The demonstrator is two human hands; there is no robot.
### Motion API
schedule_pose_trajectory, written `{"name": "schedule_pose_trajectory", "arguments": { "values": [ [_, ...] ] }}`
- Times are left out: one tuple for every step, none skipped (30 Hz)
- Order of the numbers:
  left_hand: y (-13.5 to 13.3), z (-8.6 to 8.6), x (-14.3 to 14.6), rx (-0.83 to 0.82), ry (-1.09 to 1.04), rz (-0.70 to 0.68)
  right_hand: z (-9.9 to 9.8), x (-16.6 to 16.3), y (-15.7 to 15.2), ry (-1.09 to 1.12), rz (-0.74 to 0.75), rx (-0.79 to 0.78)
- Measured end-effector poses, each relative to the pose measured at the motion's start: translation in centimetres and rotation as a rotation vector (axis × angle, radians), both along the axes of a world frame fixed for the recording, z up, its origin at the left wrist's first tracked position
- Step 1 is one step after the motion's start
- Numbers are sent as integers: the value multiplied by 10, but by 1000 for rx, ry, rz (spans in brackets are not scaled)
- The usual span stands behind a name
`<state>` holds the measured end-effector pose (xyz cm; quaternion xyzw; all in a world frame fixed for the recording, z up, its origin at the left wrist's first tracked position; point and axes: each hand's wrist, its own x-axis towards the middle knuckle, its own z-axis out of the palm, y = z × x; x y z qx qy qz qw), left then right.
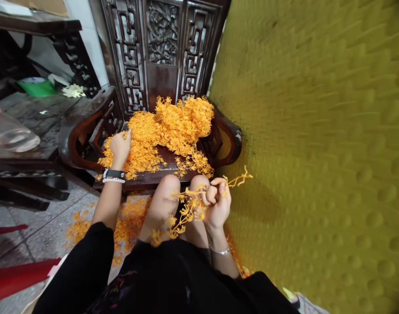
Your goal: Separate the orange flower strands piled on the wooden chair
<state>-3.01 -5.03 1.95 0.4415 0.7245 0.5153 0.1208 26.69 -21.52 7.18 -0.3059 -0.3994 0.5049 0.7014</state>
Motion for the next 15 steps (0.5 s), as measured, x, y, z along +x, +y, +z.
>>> {"name": "schedule_pose_trajectory", "arguments": {
  "values": [
    [0,-5,-2,-35,31,-2,0,2,4,23,43,-4],
    [0,-12,-4,-72,57,-9,1,4,8,38,83,-13],
    [0,-18,-4,-105,80,-18,3,7,11,47,126,-29],
    [0,-24,-5,-130,102,-27,5,9,13,55,171,-45],
    [0,-29,-4,-143,125,-31,8,12,15,69,214,-54],
    [-1,-31,-2,-146,150,-28,10,15,18,89,252,-53],
    [-2,-31,2,-132,180,-24,12,17,21,116,284,-44],
    [-6,-27,8,-98,204,-26,13,19,25,148,311,-31],
    [-11,-20,18,-50,209,-57,13,21,29,179,333,-16],
    [-19,-11,30,5,183,-131,12,21,34,209,348,-4],
    [-30,0,45,68,133,-237,10,22,40,232,358,4],
    [-43,12,62,112,34,-419,8,21,45,248,359,14],
    [-59,23,80,130,-84,-619,5,21,50,253,354,25],
    [-75,32,99,128,-185,-814,2,20,54,245,350,36],
    [-92,40,117,118,-270,-971,0,19,58,223,350,50]
  ]
}}
